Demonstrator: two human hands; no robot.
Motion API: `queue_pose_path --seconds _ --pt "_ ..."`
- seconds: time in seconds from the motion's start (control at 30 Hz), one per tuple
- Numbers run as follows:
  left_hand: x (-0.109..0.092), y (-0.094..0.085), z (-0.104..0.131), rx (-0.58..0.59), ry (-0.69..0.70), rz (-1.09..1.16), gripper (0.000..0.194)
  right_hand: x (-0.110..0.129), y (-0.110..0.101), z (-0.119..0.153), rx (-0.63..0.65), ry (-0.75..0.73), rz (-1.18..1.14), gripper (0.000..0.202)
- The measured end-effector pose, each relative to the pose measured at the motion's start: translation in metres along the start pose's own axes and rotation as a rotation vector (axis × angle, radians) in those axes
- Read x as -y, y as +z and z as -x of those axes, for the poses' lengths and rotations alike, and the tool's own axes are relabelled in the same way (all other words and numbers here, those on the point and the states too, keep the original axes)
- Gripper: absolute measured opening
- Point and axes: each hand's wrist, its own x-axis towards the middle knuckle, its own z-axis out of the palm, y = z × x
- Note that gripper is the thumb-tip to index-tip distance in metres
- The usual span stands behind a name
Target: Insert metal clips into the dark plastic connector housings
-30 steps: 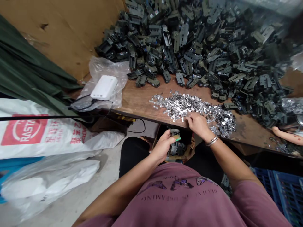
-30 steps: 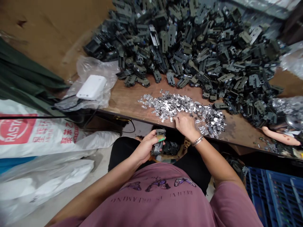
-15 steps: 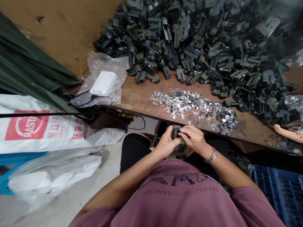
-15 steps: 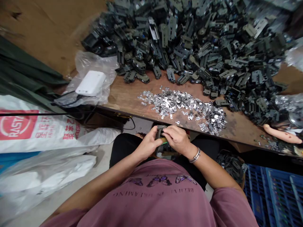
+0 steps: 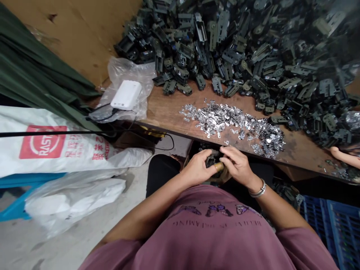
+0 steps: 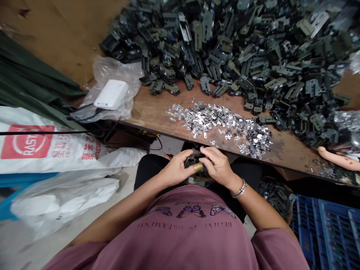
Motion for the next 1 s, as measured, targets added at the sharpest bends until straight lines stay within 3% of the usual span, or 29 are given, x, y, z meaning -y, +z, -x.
queue_pose_path --seconds 0.1,0.23,0.33,0.4,0.57,0.7,0.87,1.0 --pt "-0.001 -0.004 0.001 -0.051 0.053 -0.022 0.027 0.0 -0.002 0.007 -0.061 0.048 0.009 0.025" --pt "0.001 -0.01 0.003 -0.139 0.079 -0.02 0.03 -0.002 0.003 0.02 -0.027 0.068 0.061 0.018" --pt "0.004 -0.013 0.004 -0.125 0.075 0.095 0.031 -0.004 0.005 0.024 -0.024 0.048 0.083 0.016" --pt "0.008 -0.012 0.004 -0.105 -0.023 0.257 0.038 -0.005 0.004 0.024 -0.028 0.032 0.088 0.014" --pt "0.013 -0.007 0.006 -0.138 -0.426 0.706 0.044 -0.007 -0.002 0.022 -0.029 0.021 0.099 0.013" --pt "0.01 -0.009 0.003 -0.116 -0.512 0.922 0.044 -0.013 -0.009 0.022 -0.032 0.04 0.113 0.014" --pt "0.015 -0.015 -0.003 0.161 -0.453 0.682 0.028 -0.025 -0.026 0.021 -0.044 0.072 0.179 0.014" --pt "0.033 -0.011 -0.011 0.173 -0.331 0.314 0.028 -0.036 -0.046 0.016 -0.041 0.079 0.276 0.014"
